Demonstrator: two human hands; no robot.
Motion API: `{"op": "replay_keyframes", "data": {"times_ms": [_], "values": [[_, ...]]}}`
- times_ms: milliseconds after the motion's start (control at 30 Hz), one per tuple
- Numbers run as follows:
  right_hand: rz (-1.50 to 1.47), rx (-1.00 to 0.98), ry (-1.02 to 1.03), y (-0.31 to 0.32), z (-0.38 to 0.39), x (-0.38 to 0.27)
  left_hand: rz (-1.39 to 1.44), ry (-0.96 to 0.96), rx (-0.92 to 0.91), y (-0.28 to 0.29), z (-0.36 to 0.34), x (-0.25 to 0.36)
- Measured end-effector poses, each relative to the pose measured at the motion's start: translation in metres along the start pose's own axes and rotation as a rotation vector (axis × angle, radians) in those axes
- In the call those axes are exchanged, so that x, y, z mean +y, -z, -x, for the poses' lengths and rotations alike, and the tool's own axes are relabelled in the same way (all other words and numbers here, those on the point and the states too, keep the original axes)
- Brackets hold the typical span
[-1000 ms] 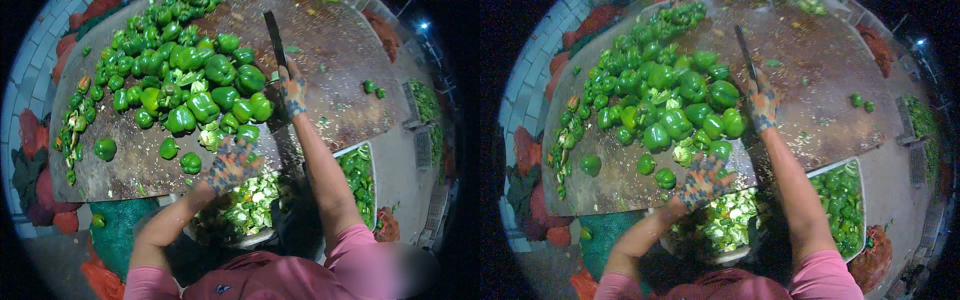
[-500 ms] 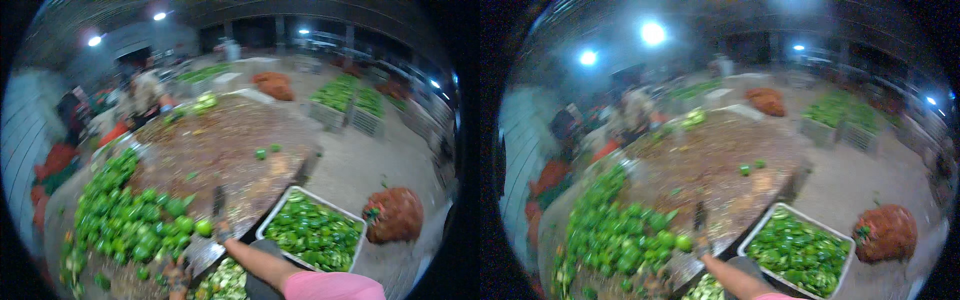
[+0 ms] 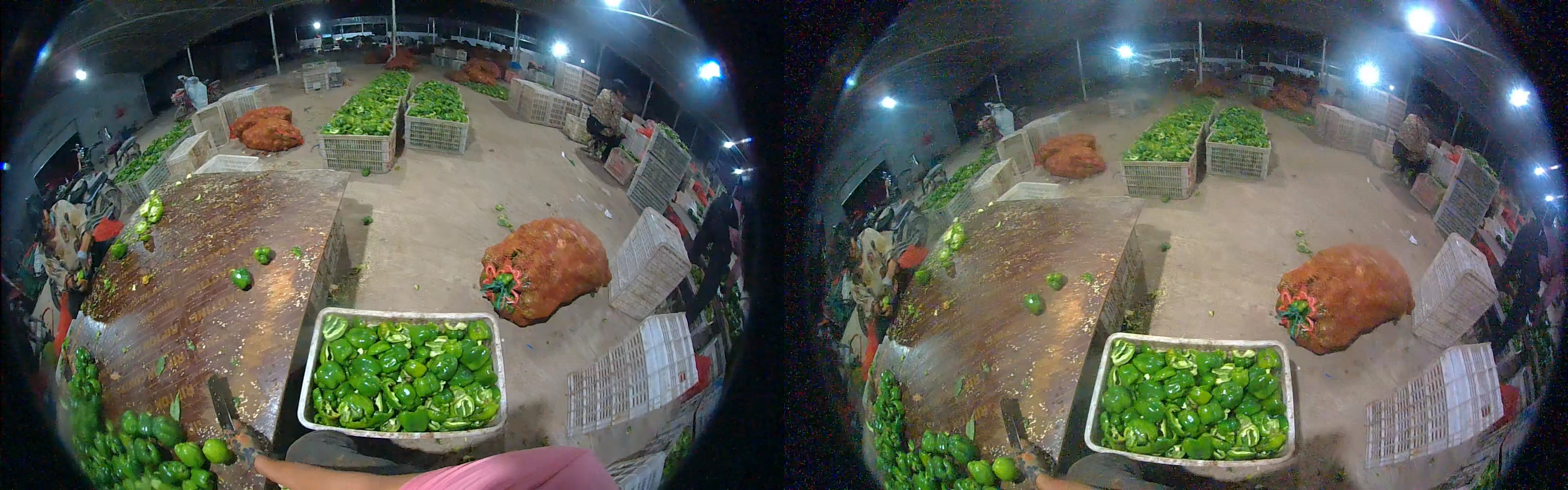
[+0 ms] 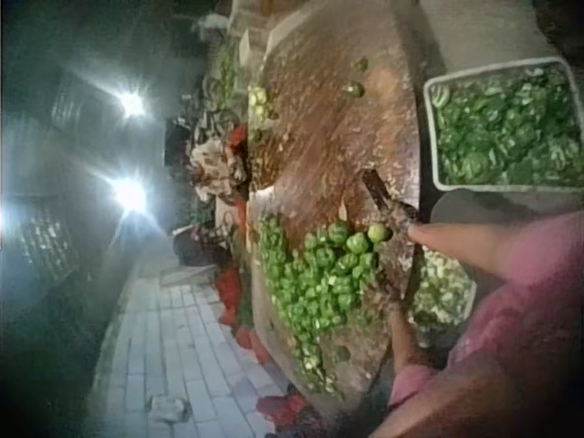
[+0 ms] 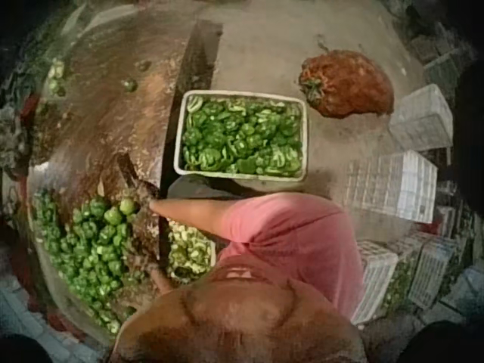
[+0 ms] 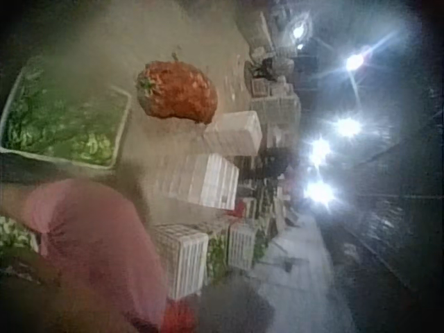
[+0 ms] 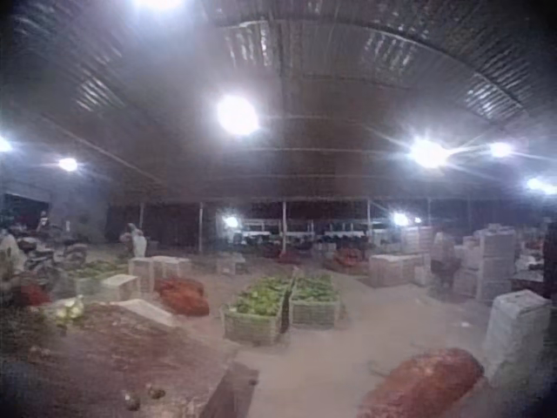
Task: The person repeatedly picks green bell peppers from a pile on a wooden table, removes the stems, and chops them into pieces using a large knife. The chopped pieces are placed into a white plastic crate while the discarded stems and cores are pushed to the side of the table.
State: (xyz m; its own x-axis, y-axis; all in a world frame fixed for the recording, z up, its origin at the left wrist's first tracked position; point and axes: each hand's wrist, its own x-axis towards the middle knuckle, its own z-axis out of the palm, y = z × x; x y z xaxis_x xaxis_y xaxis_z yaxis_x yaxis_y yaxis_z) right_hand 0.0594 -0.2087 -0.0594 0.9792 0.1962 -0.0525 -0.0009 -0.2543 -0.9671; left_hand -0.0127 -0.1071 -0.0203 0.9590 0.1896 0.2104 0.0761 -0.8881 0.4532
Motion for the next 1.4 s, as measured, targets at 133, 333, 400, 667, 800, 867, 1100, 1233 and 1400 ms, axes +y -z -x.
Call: {"op": "replay_keyframes", "data": {"times_ms": [133,333,400,667,800,867,1100,1233,1400], "values": [[-0.003,-0.015,0.006,0.012,-0.003,0.002,-0.011,0.013,-0.001,-0.009,-0.007,0.008],[0.008,-0.046,0.015,0.017,-0.003,0.006,-0.019,0.04,0.024,-0.016,-0.008,0.008],[0.004,-0.05,0.006,0.012,0.0,0.006,-0.023,0.047,0.032,-0.017,-0.006,0.007],[0.056,-0.081,0.033,-0.007,0.016,0.006,0.013,0.074,0.107,-0.022,0.016,-0.012],[0.148,-0.068,0.073,-0.033,0.027,0.021,0.044,0.1,0.218,-0.034,0.039,-0.065],[0.205,-0.021,0.059,-0.027,0.038,0.031,0.039,0.122,0.253,-0.05,0.044,-0.073],[0.677,-0.012,0.1,0.014,0.045,-0.017,0.398,0.019,0.246,0.003,0.013,-0.057],[0.665,-0.115,0.206,0.024,0.062,-0.06,0.414,0.092,0.407,-0.009,0.028,-0.067],[0.957,-0.319,0.303,0.008,0.067,-0.014,0.465,0.16,0.484,-0.02,0.024,-0.042]]}}
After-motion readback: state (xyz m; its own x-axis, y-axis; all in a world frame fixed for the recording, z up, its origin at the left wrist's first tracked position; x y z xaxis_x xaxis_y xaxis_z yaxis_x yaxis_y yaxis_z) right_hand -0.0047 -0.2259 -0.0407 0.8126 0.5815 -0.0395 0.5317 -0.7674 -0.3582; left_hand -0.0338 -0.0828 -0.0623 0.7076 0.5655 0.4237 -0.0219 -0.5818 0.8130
